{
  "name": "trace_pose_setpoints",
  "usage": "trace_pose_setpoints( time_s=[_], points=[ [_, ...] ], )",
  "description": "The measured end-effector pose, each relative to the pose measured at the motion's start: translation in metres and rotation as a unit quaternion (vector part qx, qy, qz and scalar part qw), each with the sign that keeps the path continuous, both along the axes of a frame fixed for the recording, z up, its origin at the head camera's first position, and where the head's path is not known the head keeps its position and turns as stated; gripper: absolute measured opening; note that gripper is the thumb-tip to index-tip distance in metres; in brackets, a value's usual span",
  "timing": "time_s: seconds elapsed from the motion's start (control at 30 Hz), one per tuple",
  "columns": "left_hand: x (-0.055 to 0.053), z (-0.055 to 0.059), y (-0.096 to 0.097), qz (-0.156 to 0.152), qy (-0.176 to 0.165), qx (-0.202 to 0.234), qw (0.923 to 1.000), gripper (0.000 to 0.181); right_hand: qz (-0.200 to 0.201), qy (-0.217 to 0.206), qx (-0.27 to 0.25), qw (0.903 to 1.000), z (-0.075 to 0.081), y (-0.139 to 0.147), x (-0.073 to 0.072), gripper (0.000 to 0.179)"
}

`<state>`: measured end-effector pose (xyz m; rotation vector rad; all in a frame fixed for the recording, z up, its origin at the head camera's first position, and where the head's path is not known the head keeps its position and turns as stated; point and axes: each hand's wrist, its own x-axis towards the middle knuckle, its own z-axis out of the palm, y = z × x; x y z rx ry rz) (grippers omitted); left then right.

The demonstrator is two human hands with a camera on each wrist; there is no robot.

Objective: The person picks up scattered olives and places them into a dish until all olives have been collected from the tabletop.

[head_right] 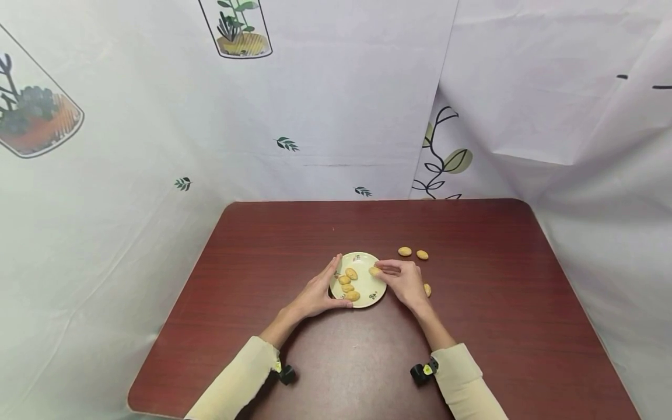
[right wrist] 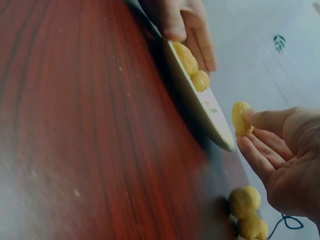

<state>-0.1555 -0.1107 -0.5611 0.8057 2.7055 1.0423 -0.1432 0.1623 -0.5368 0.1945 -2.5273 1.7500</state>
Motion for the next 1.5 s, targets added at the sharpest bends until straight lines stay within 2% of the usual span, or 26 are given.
trace_pose_setpoints(
  time_s=[0.33,0.63,1.1,1.5],
  points=[
    [0.001,0.0,0.0,0.001,-0.006,-0.002,1.0,0.129,0.032,-0.016,0.009,0.9993,-0.001,-0.021,0.003,0.024],
    [0.0,0.0,0.0,-0.001,0.001,0.002,1.0,0.128,0.032,-0.012,0.042,0.9985,-0.006,-0.032,0.003,0.025],
    [0.0,0.0,0.0,0.001,-0.001,0.001,1.0,0.128,0.001,0.044,0.076,0.9961,-0.013,-0.044,0.008,0.022],
    [-0.001,-0.001,0.0,0.001,-0.006,0.003,1.0,0.128,-0.012,0.054,0.081,0.9951,-0.016,-0.051,0.011,0.025]
  ],
)
